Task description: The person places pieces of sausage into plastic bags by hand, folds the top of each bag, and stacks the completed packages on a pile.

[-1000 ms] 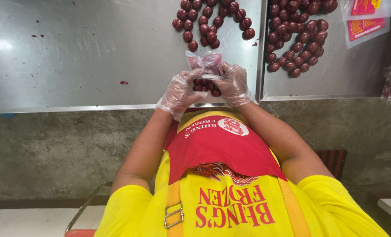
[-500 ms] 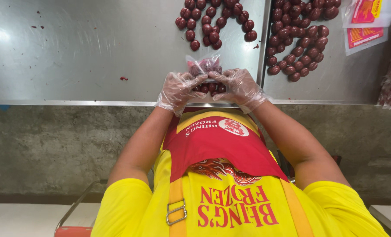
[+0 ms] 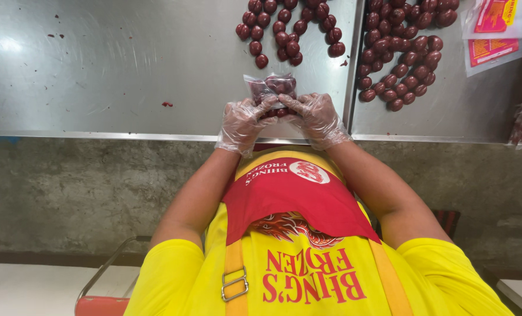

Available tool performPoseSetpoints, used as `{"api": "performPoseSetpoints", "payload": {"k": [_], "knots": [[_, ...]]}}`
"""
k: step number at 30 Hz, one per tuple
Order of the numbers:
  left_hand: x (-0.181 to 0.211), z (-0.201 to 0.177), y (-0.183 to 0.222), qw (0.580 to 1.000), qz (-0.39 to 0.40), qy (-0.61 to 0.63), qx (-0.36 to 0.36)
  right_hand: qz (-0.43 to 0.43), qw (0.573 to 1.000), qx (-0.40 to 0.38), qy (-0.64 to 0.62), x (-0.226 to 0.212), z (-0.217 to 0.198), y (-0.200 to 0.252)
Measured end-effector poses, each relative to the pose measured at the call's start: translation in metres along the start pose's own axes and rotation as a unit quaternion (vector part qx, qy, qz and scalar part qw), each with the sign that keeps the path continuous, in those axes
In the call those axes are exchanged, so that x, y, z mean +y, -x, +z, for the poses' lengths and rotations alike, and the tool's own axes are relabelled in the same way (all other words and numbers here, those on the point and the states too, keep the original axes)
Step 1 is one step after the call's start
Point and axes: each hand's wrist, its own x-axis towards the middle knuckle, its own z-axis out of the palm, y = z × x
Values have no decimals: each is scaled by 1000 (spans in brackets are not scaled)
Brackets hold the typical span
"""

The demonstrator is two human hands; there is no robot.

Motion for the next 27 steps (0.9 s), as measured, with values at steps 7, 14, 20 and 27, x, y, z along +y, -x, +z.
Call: {"api": "performPoseSetpoints", "payload": {"k": [7, 14, 20, 27], "knots": [[5, 10, -3, 993, -55, 90, 51, 12, 996, 50, 69, 6, 23, 10], [-8, 22, -14, 981, 30, 135, 137, 20, 988, 149, 41, 8, 48, 14], [-6, 42, -14, 874, -121, 468, 46, 174, 951, 166, -192, 10, 72, 22], [19, 29, 11, 902, -179, 385, 79, 315, 932, 101, -148, -18, 28, 29]]}}
